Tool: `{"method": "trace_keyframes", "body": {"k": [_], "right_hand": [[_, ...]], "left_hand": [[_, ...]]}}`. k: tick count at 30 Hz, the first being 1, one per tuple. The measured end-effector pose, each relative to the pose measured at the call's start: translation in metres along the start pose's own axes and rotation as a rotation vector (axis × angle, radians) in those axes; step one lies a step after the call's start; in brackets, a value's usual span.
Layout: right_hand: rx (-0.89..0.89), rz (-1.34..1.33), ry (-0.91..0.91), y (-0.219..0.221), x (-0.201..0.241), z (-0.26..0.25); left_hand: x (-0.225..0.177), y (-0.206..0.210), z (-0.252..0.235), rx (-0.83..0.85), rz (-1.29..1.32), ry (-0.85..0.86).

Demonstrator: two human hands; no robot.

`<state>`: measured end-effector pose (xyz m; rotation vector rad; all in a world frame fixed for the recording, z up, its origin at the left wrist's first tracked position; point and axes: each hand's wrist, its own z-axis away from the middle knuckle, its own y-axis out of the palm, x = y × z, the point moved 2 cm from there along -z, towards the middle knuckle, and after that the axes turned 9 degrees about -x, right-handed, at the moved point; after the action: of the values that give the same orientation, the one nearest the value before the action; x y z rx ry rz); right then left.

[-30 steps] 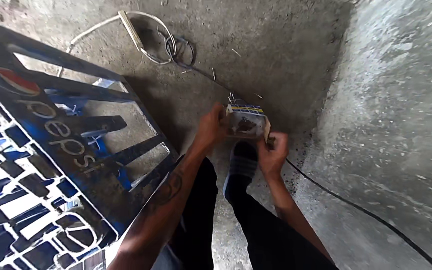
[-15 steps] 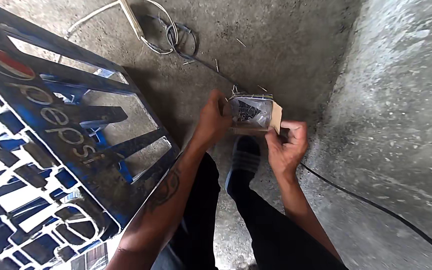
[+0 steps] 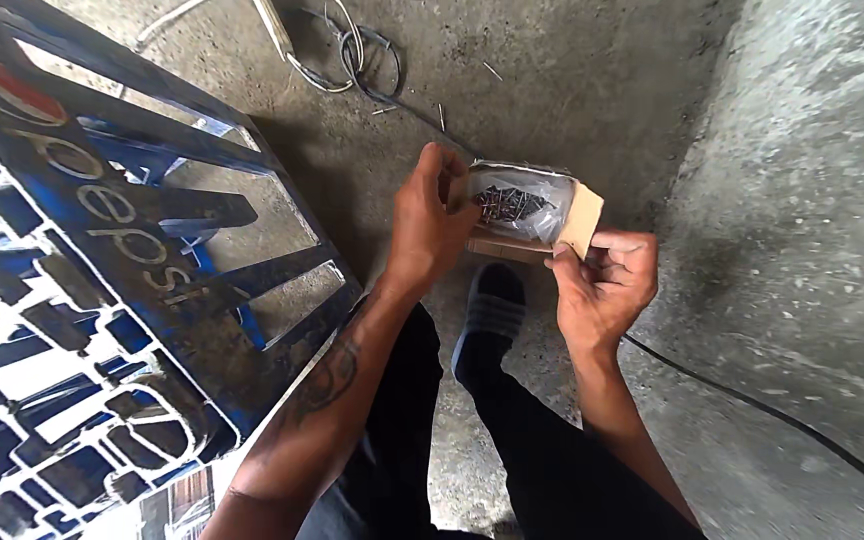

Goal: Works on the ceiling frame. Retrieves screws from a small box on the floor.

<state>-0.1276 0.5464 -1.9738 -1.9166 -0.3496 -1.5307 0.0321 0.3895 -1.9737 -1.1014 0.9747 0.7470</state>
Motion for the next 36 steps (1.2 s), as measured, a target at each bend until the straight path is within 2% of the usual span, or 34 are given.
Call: {"method": "trace_keyframes", "body": {"k": [5,8,10,15,18,21,26,29,36], "right_hand": [[-0.007,-0.195,0.012,-0.007,0.001,-0.002],[-0.012,-0.309,0.032,-0.006,0.002,-0.002],[0.006,-0.356,0.018,-0.005,0.004,-0.001],[0.036,-0.368,-0.066,-0.002,0.009,-0.003],[0.06,-0.333,-0.104,-0.001,0.014,-0.006],[0.113,-0.187,-0.176,-0.001,0.023,-0.011],[0.254,0.441,-0.504,-0.001,0.055,-0.027],[0.424,0.625,-0.471,0.008,0.07,-0.035],[0.432,0.597,-0.467,0.018,0.073,-0.04]], "left_hand": [[0.0,-0.008,0.0,-0.006,0.3,-0.024],[0.008,-0.009,-0.001,0.13,0.317,-0.165],[0.012,-0.007,0.0,0.238,0.434,-0.196],[0.012,-0.009,-0.005,0.275,0.562,0.066],[0.007,-0.01,-0.005,0.224,0.582,0.08],[0.009,-0.009,-0.003,0.196,0.545,-0.025],[0.007,-0.009,0.0,0.231,0.497,-0.092],[0.008,-0.009,0.0,0.249,0.5,-0.096],[0.015,-0.009,0.0,0.316,0.566,-0.125]]}}
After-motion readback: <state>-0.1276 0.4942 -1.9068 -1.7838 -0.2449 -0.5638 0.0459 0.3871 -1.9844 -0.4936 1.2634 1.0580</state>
